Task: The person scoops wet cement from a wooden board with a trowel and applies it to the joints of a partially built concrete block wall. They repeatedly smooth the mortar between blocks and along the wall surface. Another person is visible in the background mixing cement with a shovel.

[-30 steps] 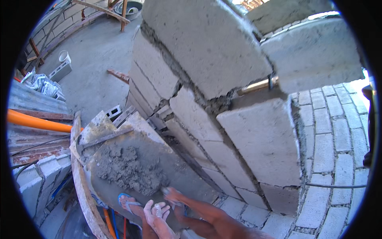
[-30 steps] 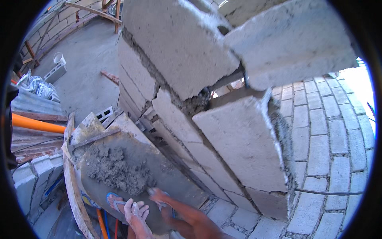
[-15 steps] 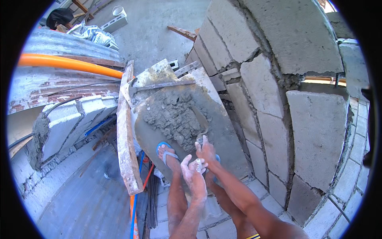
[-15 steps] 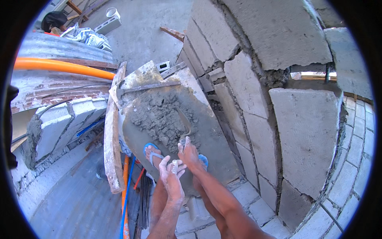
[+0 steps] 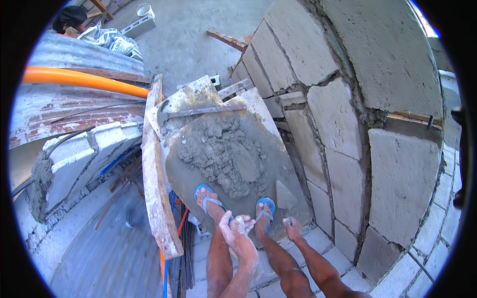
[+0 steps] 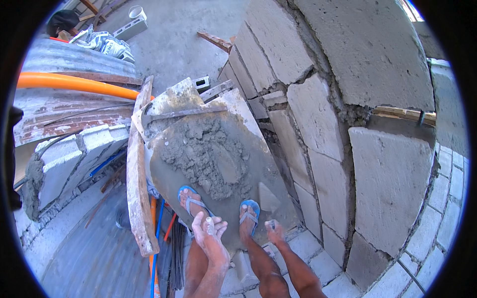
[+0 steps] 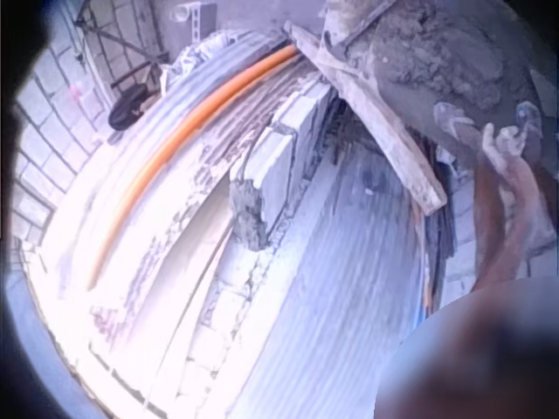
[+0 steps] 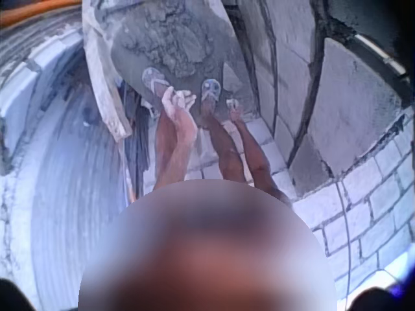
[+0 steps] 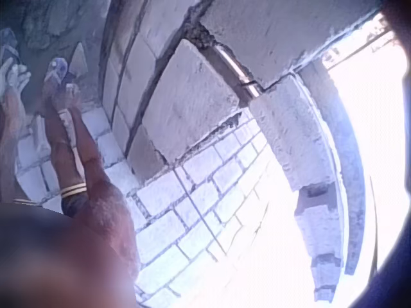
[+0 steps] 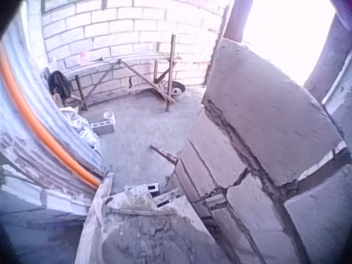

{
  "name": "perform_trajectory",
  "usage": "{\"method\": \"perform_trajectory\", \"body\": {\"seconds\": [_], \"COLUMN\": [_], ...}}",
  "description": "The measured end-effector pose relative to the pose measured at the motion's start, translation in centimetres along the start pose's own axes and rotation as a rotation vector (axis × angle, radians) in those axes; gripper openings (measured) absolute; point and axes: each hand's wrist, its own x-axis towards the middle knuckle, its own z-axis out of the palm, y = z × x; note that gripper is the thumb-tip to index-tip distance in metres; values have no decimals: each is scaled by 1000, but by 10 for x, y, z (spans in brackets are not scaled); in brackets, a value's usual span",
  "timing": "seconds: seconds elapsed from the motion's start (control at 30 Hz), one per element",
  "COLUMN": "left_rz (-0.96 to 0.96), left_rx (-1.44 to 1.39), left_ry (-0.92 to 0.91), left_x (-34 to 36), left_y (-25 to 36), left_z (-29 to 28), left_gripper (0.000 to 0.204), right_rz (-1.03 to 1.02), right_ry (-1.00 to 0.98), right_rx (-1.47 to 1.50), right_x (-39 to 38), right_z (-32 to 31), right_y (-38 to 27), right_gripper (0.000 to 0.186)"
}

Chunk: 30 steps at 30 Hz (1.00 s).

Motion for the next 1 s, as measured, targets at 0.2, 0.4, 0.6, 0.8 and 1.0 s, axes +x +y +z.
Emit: {"method": "perform_trajectory", "body": {"seconds": [0.2,0.4,0.6,0.8,1.0], "left_rz": [168,183,109,70,377], "left_rx": [115,34,158,271,248], "left_ry": [-37,160,-96,-546,-857], "left_x": [4,28,-2,-207,-334], "left_y": [-1,-32,-56,-27,60], "left_z": [-6,-35,-60,15,151], "left_gripper": [41,42,33,28,35], "right_rz": [-312,-490,-510,-459,-417], "right_ry": [-256,-307,-436,-173,165], "right_rx": [457,429,447,290,197], "right_x": [99,24,-210,-410,-495], "right_z": [70,21,-108,-241,-353], "right_y": [-122,-150,-120,-72,-112], "right_gripper": [26,31,30,23,22]}}
